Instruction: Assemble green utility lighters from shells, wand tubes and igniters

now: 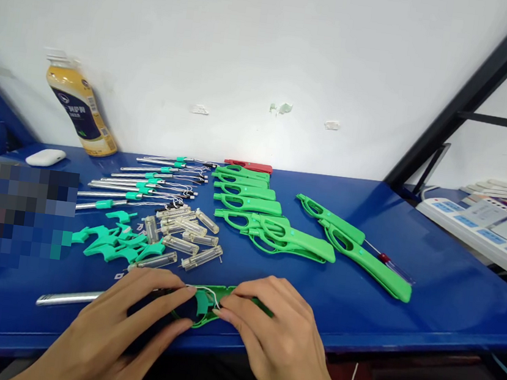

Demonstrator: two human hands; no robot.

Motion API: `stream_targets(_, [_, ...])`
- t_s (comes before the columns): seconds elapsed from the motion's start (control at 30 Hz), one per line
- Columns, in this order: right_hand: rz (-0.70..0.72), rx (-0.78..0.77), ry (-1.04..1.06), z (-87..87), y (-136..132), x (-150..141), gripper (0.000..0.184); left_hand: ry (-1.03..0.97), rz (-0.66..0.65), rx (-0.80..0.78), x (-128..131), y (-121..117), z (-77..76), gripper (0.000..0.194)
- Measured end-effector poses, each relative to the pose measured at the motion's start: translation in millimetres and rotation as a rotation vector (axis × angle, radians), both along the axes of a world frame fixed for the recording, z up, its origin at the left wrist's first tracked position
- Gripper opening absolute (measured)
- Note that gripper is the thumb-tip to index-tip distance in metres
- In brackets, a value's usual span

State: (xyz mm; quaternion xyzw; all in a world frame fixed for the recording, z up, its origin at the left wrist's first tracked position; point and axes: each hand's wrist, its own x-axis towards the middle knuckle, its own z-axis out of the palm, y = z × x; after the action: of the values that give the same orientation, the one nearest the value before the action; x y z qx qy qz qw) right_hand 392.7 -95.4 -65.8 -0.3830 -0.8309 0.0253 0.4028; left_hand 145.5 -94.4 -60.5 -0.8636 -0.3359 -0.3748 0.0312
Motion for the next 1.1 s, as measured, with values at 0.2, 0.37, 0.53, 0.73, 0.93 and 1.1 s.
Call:
stream_targets(0.2, [-0.053, 0.086, -0.008, -1.9, -1.8, -2.4, 0.011, -0.002, 0.003, 0.021, 1.1, -0.7, 0.1, 0.022])
stream_targets(0.37, [-0.066, 0.076, 0.000, -3.4, -2.9, -1.2, 0.011, 0.003, 0.002, 0.020, 0.4, 0.0, -1.1, 0.024])
stream_targets(0.53, [-0.030, 0.020, -0.006, -3.5, -1.7, 0.6, 0.009, -0.008, -0.011, 0.009, -0.6, -0.2, -1.3, 0.024])
stream_targets(0.73, [-0.027, -0.018, 0.021, -1.1, -1.7, 0.0, 0.009, -0.008, -0.016, -0.003, -0.2, -0.5, -0.9, 0.024])
stream_targets(0.93, [0.004, -0.037, 0.021, -0.8, -1.4, 1.1, 0.013, -0.019, -0.023, 0.003, 0.8, 1.4, -1.8, 0.024])
stream_targets(1.1, [0.020, -0.051, -0.002, 0.1, -1.9, 2.4, 0.014, -0.012, -0.012, -0.015, 0.6, 0.1, -0.6, 0.023])
